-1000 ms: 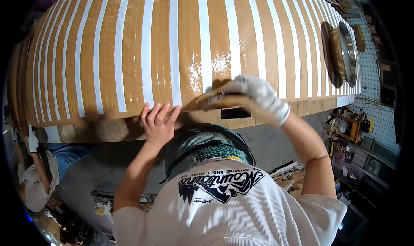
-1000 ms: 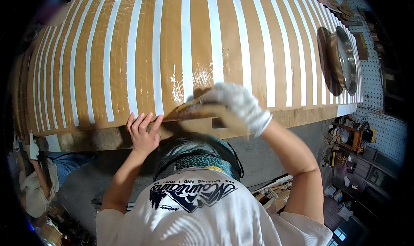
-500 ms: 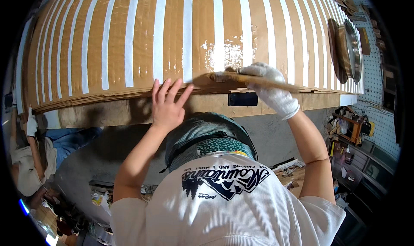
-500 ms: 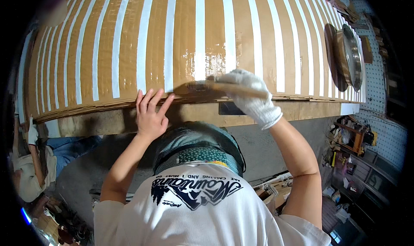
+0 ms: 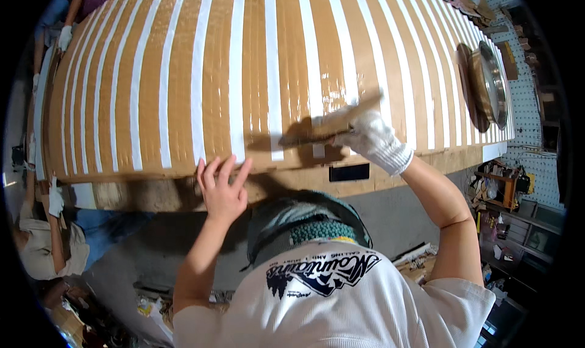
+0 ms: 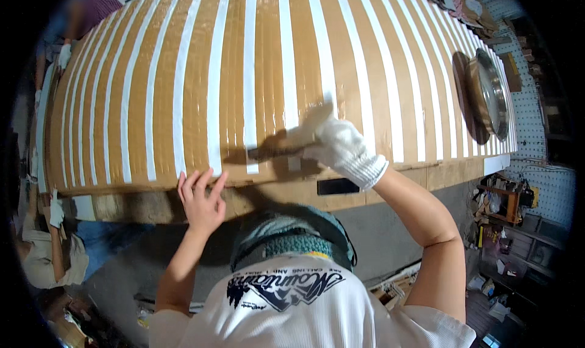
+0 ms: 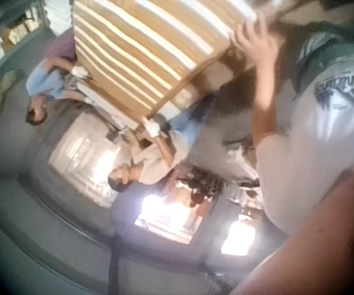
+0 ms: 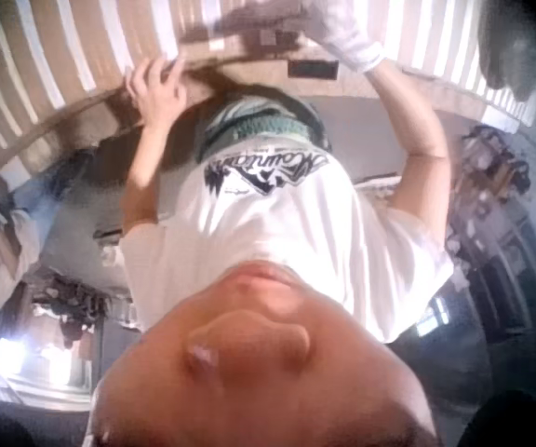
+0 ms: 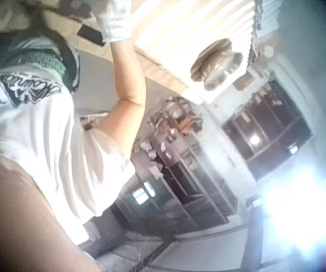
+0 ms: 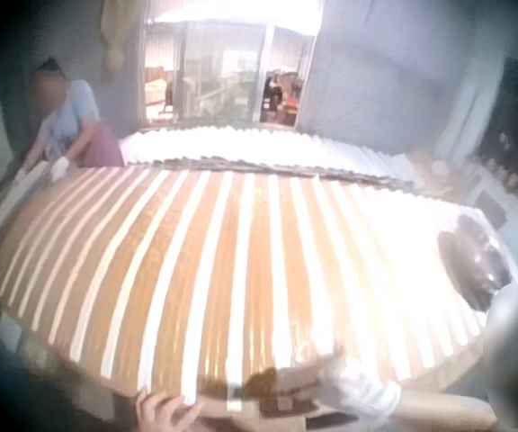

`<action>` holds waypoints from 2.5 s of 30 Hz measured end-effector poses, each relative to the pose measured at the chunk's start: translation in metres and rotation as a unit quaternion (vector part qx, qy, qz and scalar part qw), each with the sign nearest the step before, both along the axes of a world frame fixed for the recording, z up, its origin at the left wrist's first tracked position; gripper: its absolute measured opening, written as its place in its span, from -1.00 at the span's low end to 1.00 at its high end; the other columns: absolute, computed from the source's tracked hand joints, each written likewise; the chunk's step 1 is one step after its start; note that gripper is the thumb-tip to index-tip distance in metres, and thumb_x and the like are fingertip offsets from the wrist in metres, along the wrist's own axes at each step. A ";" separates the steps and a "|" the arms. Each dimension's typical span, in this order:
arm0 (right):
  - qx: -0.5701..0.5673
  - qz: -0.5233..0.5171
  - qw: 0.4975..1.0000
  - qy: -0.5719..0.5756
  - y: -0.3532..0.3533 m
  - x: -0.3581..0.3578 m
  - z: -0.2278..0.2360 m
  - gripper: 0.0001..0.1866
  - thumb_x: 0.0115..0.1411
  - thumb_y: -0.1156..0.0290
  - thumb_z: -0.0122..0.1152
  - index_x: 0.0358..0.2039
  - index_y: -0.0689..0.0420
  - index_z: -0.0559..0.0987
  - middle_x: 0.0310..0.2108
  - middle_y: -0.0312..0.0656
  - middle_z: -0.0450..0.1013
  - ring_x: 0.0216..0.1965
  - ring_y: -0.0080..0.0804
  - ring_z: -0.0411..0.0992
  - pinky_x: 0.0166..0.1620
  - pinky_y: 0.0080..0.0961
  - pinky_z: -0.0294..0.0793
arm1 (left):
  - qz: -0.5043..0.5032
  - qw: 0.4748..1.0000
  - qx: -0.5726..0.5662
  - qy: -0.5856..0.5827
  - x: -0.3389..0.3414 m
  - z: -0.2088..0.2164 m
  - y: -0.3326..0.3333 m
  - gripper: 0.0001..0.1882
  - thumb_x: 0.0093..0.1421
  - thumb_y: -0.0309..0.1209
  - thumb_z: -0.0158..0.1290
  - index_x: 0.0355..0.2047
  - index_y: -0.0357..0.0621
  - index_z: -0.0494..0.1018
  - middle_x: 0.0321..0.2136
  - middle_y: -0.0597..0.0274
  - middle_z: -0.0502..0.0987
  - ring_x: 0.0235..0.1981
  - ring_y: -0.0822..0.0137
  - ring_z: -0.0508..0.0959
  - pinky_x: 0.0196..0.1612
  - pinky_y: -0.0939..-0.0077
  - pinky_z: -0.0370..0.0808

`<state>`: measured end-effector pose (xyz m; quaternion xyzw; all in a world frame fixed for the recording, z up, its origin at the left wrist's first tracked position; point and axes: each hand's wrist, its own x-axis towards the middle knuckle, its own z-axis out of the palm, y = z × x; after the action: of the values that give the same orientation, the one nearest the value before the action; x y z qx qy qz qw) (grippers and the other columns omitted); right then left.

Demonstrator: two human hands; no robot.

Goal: The person applies a liquid adhesive to a large, curved wooden surface using a brush. They repeatedly dip the brush into a metal bowl to reload the adhesive and spread it evenly across the wood.

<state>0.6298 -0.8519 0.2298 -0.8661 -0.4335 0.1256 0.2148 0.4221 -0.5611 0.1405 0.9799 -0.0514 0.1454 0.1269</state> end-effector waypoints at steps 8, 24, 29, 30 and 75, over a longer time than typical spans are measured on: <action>0.070 -0.216 0.973 0.041 0.037 0.191 -0.015 -0.64 0.14 0.36 0.38 -0.11 0.20 0.47 -0.22 0.07 0.55 -0.12 0.03 0.54 -0.08 -0.18 0.50 | -0.025 0.999 0.013 0.042 0.005 0.007 0.006 -0.32 -0.08 -0.44 0.10 0.15 0.26 0.52 0.14 0.17 0.35 0.17 -0.09 0.29 0.33 -0.34 0.13; 0.063 -0.241 0.943 -0.219 0.142 0.512 -0.039 -0.58 0.13 0.31 0.40 -0.05 0.11 0.46 -0.16 0.00 0.57 -0.04 0.07 0.51 0.00 -0.11 0.48 | 0.031 0.982 0.031 0.184 -0.033 -0.041 0.008 -0.43 0.20 -0.35 0.17 0.22 0.46 0.41 0.22 0.28 0.34 0.26 -0.08 0.28 0.18 -0.09 0.40; 0.097 -0.257 0.914 -0.300 0.156 0.562 -0.058 -0.63 0.08 0.34 0.43 -0.15 0.15 0.48 -0.22 0.02 0.58 -0.11 0.12 0.51 -0.03 -0.08 0.49 | -0.018 0.973 0.137 0.184 -0.037 -0.036 0.007 -0.40 0.19 -0.48 0.18 0.20 0.45 0.43 0.21 0.29 0.34 0.25 -0.09 0.29 0.21 -0.11 0.37; 0.140 -0.245 0.923 -0.261 0.153 0.562 -0.055 -0.65 0.13 0.39 0.40 -0.11 0.16 0.50 -0.23 0.01 0.58 -0.15 0.03 0.55 -0.04 -0.17 0.51 | -0.014 0.977 0.139 0.160 -0.030 -0.033 0.006 -0.42 0.20 -0.47 0.17 0.19 0.45 0.43 0.21 0.29 0.34 0.25 -0.08 0.29 0.22 -0.12 0.36; 0.090 -0.069 0.965 -0.237 0.328 0.540 -0.030 -0.54 0.13 0.21 0.42 -0.01 0.16 0.59 -0.14 0.03 0.60 -0.12 -0.03 0.57 0.01 -0.30 0.52 | -0.001 0.999 0.033 0.024 -0.014 -0.048 -0.004 -0.59 0.35 -0.14 0.01 0.20 0.41 0.46 0.33 0.18 0.22 0.37 -0.14 0.15 0.27 -0.57 0.09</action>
<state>1.1699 -0.5243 0.1999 -0.8763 -0.4204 -0.1376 0.1909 0.4084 -0.5651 0.0927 0.9866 -0.0538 0.1200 0.0962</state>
